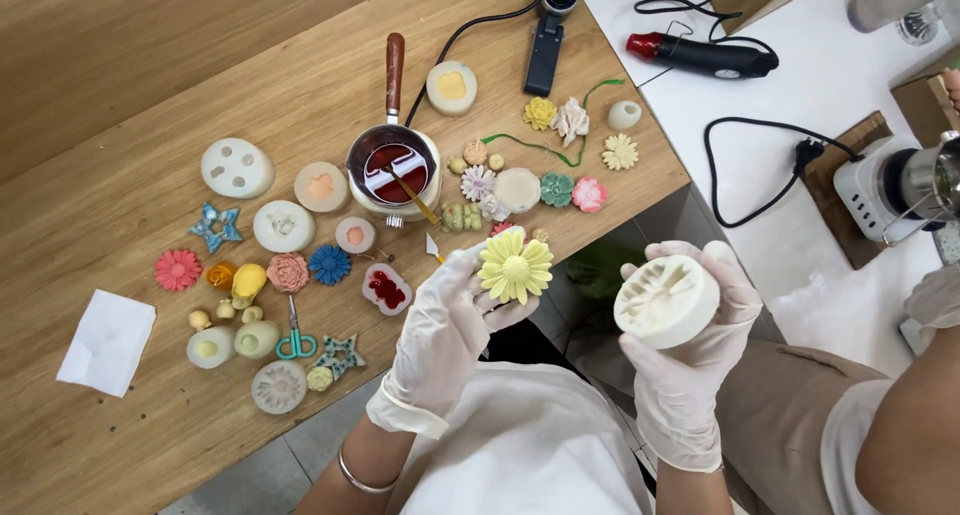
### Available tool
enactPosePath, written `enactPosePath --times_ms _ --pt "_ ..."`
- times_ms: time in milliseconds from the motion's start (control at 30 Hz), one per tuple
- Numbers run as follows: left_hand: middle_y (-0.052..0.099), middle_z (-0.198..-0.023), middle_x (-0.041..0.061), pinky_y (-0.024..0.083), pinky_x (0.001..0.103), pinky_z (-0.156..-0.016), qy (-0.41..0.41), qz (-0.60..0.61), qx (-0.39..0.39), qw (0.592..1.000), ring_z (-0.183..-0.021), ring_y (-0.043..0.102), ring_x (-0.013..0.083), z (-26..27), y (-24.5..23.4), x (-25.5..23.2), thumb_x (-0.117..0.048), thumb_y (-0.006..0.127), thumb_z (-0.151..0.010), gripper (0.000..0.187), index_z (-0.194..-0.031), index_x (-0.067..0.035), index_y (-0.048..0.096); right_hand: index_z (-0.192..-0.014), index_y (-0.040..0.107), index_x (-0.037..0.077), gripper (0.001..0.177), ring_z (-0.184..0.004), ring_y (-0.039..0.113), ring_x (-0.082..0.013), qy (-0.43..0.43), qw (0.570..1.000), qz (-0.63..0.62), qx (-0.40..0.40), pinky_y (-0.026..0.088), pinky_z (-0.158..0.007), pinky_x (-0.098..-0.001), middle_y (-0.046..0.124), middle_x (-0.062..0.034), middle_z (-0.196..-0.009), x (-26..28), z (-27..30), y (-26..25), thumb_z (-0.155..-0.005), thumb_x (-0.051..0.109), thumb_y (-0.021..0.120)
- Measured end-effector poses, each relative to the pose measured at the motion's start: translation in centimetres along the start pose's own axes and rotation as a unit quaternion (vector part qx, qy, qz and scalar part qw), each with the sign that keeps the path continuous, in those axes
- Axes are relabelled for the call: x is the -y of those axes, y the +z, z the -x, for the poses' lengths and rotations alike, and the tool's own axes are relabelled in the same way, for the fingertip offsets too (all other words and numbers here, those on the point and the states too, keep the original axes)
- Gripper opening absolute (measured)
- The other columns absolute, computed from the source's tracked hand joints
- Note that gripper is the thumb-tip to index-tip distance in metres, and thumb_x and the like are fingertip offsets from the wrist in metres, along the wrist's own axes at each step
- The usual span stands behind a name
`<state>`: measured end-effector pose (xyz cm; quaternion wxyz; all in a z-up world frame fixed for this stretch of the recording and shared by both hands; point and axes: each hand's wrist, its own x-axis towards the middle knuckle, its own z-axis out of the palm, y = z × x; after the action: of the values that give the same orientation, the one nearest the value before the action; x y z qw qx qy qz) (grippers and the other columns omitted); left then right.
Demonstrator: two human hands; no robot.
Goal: The person is making decorative wax flowers using molds, brushes, and liquid wax.
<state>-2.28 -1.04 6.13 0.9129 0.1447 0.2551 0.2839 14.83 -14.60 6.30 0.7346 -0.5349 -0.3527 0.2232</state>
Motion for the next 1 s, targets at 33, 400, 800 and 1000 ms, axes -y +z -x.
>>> enactPosePath --times_ms 33,400,800,1000 --pt "0.061 -0.14 0.02 0.052 0.05 -0.107 0.001 0.001 -0.002 1.0 -0.126 0.063 0.029 0.0 -0.1 -0.1 -0.035 0.05 -0.104 0.058 -0.142 0.008 0.049 -0.146 0.043 0.01 0.085 -0.131 0.058 -0.0261 0.002 1.0 -0.001 0.002 0.055 -0.113 -0.0452 0.052 -0.0159 -0.139 -0.8 -0.1 -0.9 -0.075 -0.008 0.086" --pt "0.055 -0.147 0.021 0.04 0.052 -0.116 -0.046 0.057 0.017 0.997 -0.136 0.054 0.0304 -0.2 -1.6 -0.1 -0.053 0.047 -0.1 0.077 -0.149 0.006 0.042 -0.137 0.045 0.011 0.085 -0.142 0.055 -0.0337 0.099 0.986 -0.132 0.031 0.048 -0.125 -0.0464 0.054 -0.0232 -0.146 -5.0 -0.7 -2.7 -0.067 -0.009 0.087" --pt "0.051 -0.154 0.018 0.038 0.054 -0.117 0.103 -0.048 -0.152 0.982 -0.139 0.053 0.0313 4.5 -2.8 -2.7 -0.045 0.061 -0.088 0.081 -0.151 0.002 0.041 -0.129 0.036 0.012 0.087 -0.132 0.055 -0.0229 0.127 0.987 0.022 0.096 0.054 -0.111 -0.0391 0.047 -0.009 -0.136 -7.6 -4.1 -0.7 -0.064 -0.006 0.09" --pt "0.051 -0.154 0.011 0.034 0.053 -0.115 0.11 -0.027 -0.237 0.965 -0.141 0.048 0.0256 6.1 -5.7 -2.0 -0.038 0.062 -0.086 0.079 -0.155 -0.006 0.041 -0.126 0.046 0.005 0.079 -0.121 0.058 -0.0252 0.121 0.942 0.303 0.083 0.053 -0.104 -0.0362 0.057 -0.0144 -0.128 -13.5 -7.3 -4.5 -0.066 0.008 0.097"
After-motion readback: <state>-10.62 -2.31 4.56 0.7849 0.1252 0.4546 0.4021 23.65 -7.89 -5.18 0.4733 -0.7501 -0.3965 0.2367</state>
